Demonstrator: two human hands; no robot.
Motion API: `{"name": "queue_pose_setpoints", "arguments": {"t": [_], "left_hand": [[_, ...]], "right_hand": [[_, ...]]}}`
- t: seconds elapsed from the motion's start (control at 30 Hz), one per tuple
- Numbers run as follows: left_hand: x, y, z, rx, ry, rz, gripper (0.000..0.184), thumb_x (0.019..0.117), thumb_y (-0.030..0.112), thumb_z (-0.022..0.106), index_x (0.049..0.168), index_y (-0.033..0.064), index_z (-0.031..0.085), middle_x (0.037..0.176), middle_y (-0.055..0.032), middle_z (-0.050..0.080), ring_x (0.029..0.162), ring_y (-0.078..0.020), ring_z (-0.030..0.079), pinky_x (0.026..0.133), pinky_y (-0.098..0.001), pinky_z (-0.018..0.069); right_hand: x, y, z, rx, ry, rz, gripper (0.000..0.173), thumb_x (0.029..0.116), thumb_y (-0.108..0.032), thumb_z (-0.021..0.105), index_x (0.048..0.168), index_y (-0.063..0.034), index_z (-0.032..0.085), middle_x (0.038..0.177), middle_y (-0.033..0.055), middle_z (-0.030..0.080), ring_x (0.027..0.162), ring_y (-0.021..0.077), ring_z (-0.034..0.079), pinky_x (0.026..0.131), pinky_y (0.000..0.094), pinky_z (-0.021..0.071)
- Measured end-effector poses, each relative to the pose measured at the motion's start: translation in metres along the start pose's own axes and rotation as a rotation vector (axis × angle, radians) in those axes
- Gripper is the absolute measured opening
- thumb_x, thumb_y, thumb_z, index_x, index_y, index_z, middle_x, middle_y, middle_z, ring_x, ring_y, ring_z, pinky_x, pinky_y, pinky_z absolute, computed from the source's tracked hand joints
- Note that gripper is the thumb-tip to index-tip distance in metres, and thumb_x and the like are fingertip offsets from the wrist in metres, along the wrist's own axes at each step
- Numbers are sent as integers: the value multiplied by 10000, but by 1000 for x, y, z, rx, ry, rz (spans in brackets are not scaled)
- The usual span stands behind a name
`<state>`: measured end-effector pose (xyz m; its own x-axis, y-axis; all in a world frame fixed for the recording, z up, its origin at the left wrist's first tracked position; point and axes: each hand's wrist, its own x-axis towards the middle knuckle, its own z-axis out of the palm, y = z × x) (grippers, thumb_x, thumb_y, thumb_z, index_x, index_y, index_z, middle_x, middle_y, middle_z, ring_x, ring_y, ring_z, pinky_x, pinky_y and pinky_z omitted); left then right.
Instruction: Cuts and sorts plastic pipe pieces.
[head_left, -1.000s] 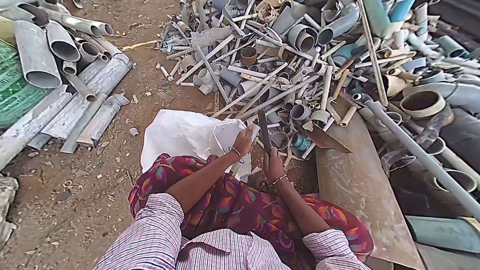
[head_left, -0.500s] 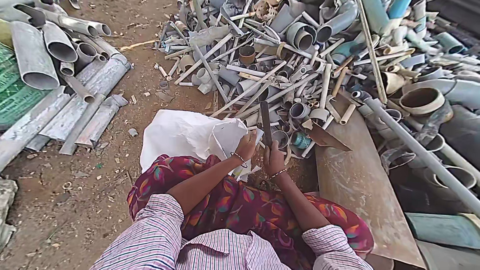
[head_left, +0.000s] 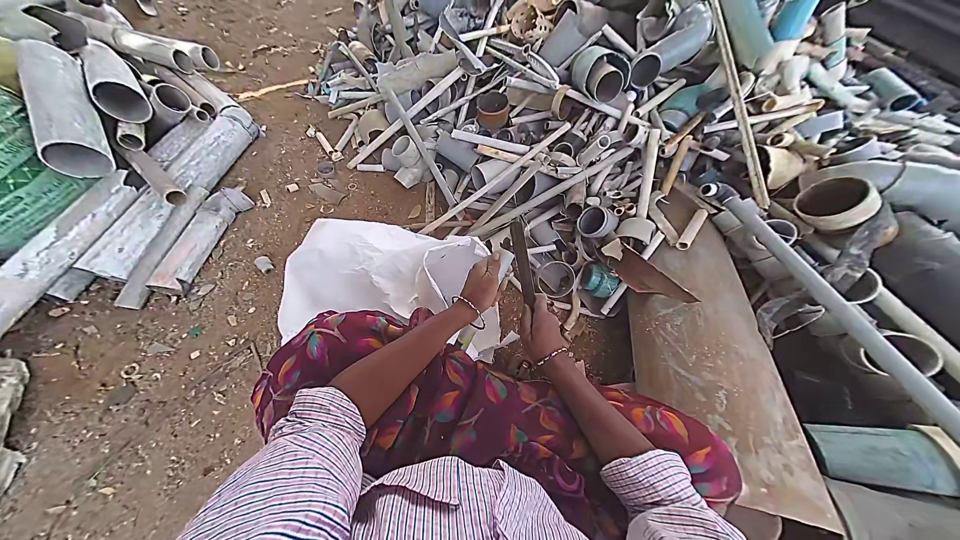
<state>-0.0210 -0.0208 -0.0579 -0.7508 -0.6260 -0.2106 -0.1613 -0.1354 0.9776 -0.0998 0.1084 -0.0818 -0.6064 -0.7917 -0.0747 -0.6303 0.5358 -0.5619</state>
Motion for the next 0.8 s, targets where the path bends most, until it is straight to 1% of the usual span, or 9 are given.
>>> {"name": "queue_pose_setpoints", "arguments": {"t": [0.07,0.2,0.37,0.4,0.47,0.57,0.63,0.7,0.8], "left_hand": [[3,1,-1,-35,18,-2,502,1145,311,165,1094,-11,546,612,0,433,437,-77,396,453,-221,396],[-2,-12,10,18,-62,11,503,1144,326,171,1085,-3,547,608,-2,435,443,-70,399,457,-205,388],[5,8,-7,-119,47,3,509,1145,311,150,1126,-24,532,603,9,439,420,-56,382,426,-194,372],[7,6,-8,-149,55,19,520,1145,306,148,1127,-41,536,593,13,449,411,-52,399,417,-193,389],[3,-2,-4,-117,4,29,540,1140,364,136,1093,2,533,578,8,450,402,-59,397,413,-194,381],[-2,-13,2,-61,-60,32,499,1142,344,160,1052,22,532,569,17,442,414,-48,402,435,-181,386],[2,-11,-2,-61,-34,19,488,1143,329,164,1050,16,527,579,10,445,419,-56,403,438,-187,386],[9,1,-8,-142,28,-4,507,1145,310,161,1098,-24,539,600,9,455,423,-58,406,434,-194,393],[11,10,-13,-219,32,10,512,1146,296,145,1106,-29,538,596,23,485,417,-41,424,418,-186,402]], "right_hand": [[2,1,0,4,-2,-18,375,1091,-125,384,1344,133,484,1002,292,695,971,445,701,902,563,524],[10,-3,-6,13,78,-58,340,1083,-90,398,1319,140,480,946,291,687,922,455,701,873,574,527],[1,4,2,-41,-42,-16,390,1090,-132,381,1363,127,483,1085,310,689,1008,462,699,913,575,521],[3,5,2,-41,-46,-25,386,1090,-132,377,1359,124,482,1078,307,690,1004,461,699,909,576,520],[9,3,1,-12,17,-72,367,1081,-122,393,1323,132,505,1014,298,697,960,462,704,881,584,530],[10,1,0,17,82,-106,349,1073,-101,407,1297,147,508,947,296,694,904,466,705,844,591,535],[5,3,2,11,47,-93,355,1075,-103,396,1304,143,510,984,301,696,933,464,708,860,587,535],[2,4,0,-3,-26,-71,377,1086,-120,381,1341,132,497,1052,307,692,993,463,700,903,584,520],[3,8,2,61,67,-158,359,1065,-106,410,1273,160,532,936,298,694,883,455,708,829,582,539]]}}
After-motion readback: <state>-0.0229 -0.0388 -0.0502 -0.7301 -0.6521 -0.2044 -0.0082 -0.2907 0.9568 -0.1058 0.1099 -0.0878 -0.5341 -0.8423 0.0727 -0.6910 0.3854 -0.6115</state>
